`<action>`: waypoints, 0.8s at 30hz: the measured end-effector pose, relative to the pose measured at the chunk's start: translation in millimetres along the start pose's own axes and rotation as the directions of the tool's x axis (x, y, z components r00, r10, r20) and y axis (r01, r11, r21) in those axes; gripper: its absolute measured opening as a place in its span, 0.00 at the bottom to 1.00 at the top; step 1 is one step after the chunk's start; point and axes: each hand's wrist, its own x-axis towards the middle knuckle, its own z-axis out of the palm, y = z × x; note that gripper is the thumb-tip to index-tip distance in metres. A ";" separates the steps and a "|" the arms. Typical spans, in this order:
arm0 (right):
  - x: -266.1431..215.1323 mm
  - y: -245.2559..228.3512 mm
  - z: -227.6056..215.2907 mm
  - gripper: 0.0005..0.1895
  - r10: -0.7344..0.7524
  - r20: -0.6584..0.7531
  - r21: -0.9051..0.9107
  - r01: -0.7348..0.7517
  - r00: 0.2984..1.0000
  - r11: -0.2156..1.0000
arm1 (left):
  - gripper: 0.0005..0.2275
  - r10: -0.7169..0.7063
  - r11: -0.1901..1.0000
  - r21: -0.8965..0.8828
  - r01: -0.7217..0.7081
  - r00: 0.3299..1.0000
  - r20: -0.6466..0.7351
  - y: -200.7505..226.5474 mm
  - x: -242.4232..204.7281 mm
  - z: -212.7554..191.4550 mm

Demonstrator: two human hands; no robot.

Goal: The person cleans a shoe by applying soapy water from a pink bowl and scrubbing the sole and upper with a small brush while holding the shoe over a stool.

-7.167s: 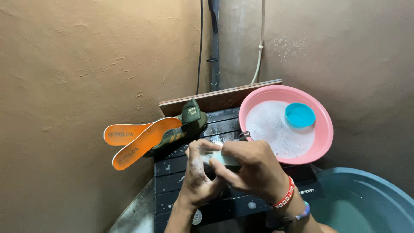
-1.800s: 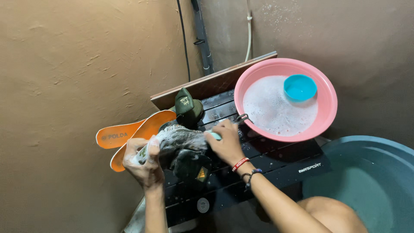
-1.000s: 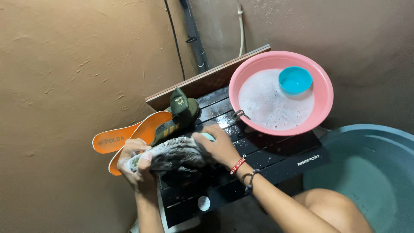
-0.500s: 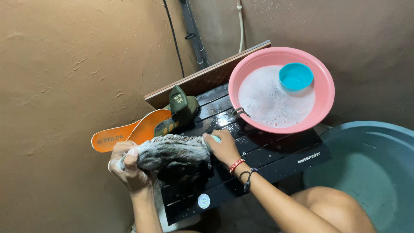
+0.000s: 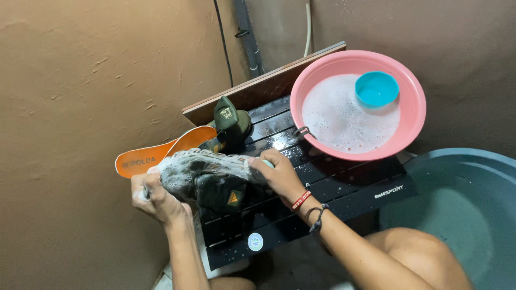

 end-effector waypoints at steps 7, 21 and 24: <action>-0.4 40.0 4.3 0.22 0.130 -0.072 -0.179 -0.141 0.989 0.974 | 0.13 0.041 0.996 0.081 -0.040 0.999 -0.010 36.0 -16.2 17.2; -8.1 -13.3 7.2 0.16 -0.414 0.086 -0.298 0.420 0.906 0.857 | 0.10 0.271 0.924 0.203 -0.325 0.928 0.255 110.3 -71.8 54.5; -37.2 -69.4 10.1 0.17 -0.425 0.209 -0.135 0.457 0.881 0.879 | 0.10 0.273 0.921 0.200 -0.334 0.920 0.280 110.3 -72.5 53.5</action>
